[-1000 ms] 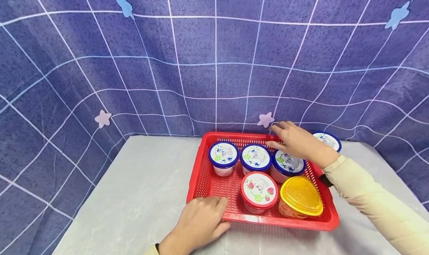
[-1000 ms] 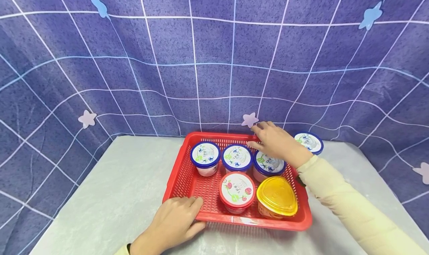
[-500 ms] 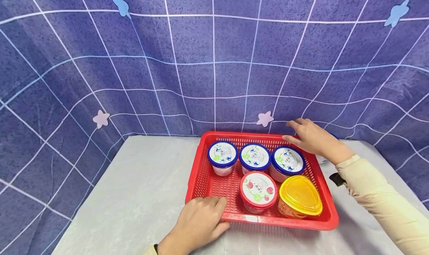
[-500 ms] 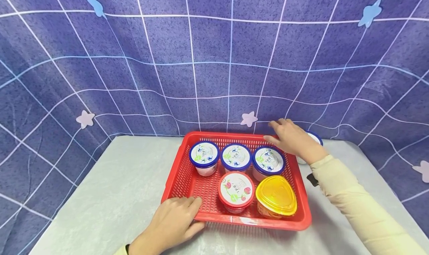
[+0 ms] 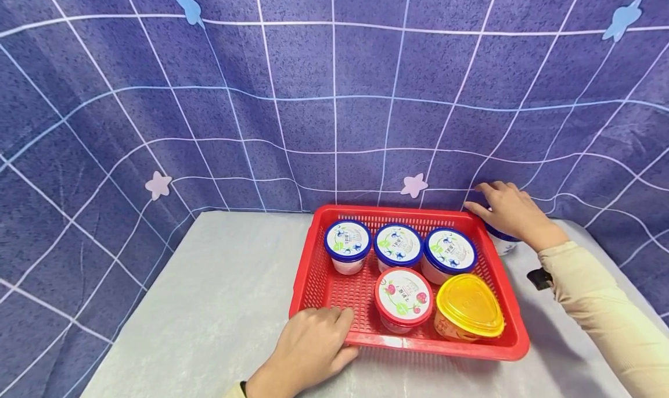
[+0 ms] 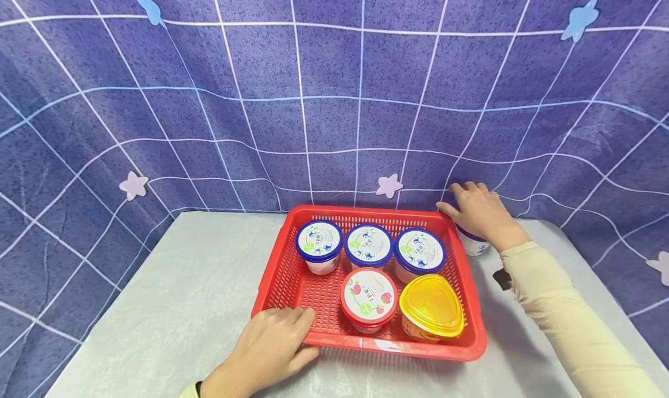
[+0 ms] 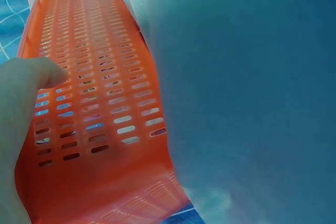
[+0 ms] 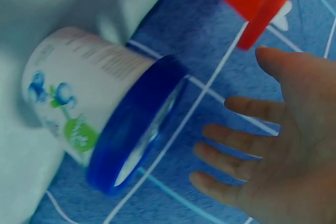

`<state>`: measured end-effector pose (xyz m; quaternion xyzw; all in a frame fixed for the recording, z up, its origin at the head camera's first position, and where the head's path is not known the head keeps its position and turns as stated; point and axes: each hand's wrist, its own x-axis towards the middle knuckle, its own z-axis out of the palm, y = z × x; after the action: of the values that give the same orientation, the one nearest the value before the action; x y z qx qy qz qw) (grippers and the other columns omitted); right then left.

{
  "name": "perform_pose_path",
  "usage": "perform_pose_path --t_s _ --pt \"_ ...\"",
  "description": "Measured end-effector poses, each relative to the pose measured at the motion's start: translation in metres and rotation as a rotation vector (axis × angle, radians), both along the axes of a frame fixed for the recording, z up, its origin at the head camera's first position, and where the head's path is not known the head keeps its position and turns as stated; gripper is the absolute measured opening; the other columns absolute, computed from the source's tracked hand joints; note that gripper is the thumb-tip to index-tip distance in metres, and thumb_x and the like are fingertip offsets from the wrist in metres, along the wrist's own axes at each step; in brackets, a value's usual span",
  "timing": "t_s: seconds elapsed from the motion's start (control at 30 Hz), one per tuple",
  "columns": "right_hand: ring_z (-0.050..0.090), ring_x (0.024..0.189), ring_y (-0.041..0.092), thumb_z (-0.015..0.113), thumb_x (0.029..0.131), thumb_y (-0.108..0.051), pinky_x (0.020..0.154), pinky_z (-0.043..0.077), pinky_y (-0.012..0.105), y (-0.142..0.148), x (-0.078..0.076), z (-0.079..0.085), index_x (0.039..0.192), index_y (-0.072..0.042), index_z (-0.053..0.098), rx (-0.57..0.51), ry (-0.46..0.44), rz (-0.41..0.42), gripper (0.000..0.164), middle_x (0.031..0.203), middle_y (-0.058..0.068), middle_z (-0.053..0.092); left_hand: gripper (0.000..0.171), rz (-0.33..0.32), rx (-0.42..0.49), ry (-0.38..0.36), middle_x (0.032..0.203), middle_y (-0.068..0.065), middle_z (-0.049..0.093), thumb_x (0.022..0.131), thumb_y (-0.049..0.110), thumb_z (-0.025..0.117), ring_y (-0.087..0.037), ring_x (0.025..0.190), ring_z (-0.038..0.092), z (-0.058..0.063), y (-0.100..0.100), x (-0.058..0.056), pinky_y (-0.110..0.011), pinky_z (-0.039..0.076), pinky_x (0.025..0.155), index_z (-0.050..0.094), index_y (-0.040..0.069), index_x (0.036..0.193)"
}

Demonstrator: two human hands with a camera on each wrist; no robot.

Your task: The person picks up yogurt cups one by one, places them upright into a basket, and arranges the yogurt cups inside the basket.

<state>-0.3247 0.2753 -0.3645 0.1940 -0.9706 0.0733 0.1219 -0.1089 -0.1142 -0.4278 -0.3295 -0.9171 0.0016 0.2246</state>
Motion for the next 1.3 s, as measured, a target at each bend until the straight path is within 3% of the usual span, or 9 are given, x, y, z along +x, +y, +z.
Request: perform_pose_path --t_s 0.47,0.83,1.07,1.3 --pt "0.049 0.107 0.062 0.059 0.096 -0.044 0.084 0.038 0.074 0.023 -0.011 -0.026 0.124 0.006 0.054 -0.029 -0.045 -0.064 0.058 0.118 0.038 0.054 0.04 0.01 -0.01 -0.03 0.06 0.009 0.043 0.079 0.052 0.071 -0.01 0.05 0.05 0.003 0.001 0.001 -0.026 0.029 0.044 0.052 0.017 0.083" --pt "0.041 0.112 0.067 0.036 0.101 -0.056 0.084 0.035 0.079 0.028 -0.01 -0.042 0.13 0.006 0.047 -0.018 -0.208 -0.141 0.07 0.127 0.039 0.047 0.041 0.004 -0.004 -0.02 0.059 0.009 0.042 0.077 0.052 0.072 -0.01 0.05 0.05 0.002 0.001 0.0 -0.026 0.029 0.044 0.05 0.017 0.081" --pt "0.036 0.118 0.064 0.034 0.1 -0.06 0.088 0.031 0.079 0.027 -0.007 -0.048 0.137 0.007 0.041 -0.003 -0.207 -0.154 0.077 0.132 0.039 0.041 0.042 0.004 0.003 -0.024 0.058 0.01 0.039 0.077 0.053 0.071 -0.01 0.048 0.046 0.001 0.001 0.0 -0.026 0.026 0.043 0.049 0.018 0.08" --pt "0.036 0.117 0.062 0.037 0.1 -0.056 0.083 0.031 0.079 0.028 -0.006 -0.055 0.137 0.007 0.042 -0.039 -0.156 -0.152 0.073 0.131 0.038 0.041 0.042 0.008 0.001 -0.026 0.058 0.01 0.04 0.077 0.053 0.072 -0.01 0.048 0.047 0.001 0.001 0.0 -0.026 0.027 0.043 0.049 0.018 0.08"
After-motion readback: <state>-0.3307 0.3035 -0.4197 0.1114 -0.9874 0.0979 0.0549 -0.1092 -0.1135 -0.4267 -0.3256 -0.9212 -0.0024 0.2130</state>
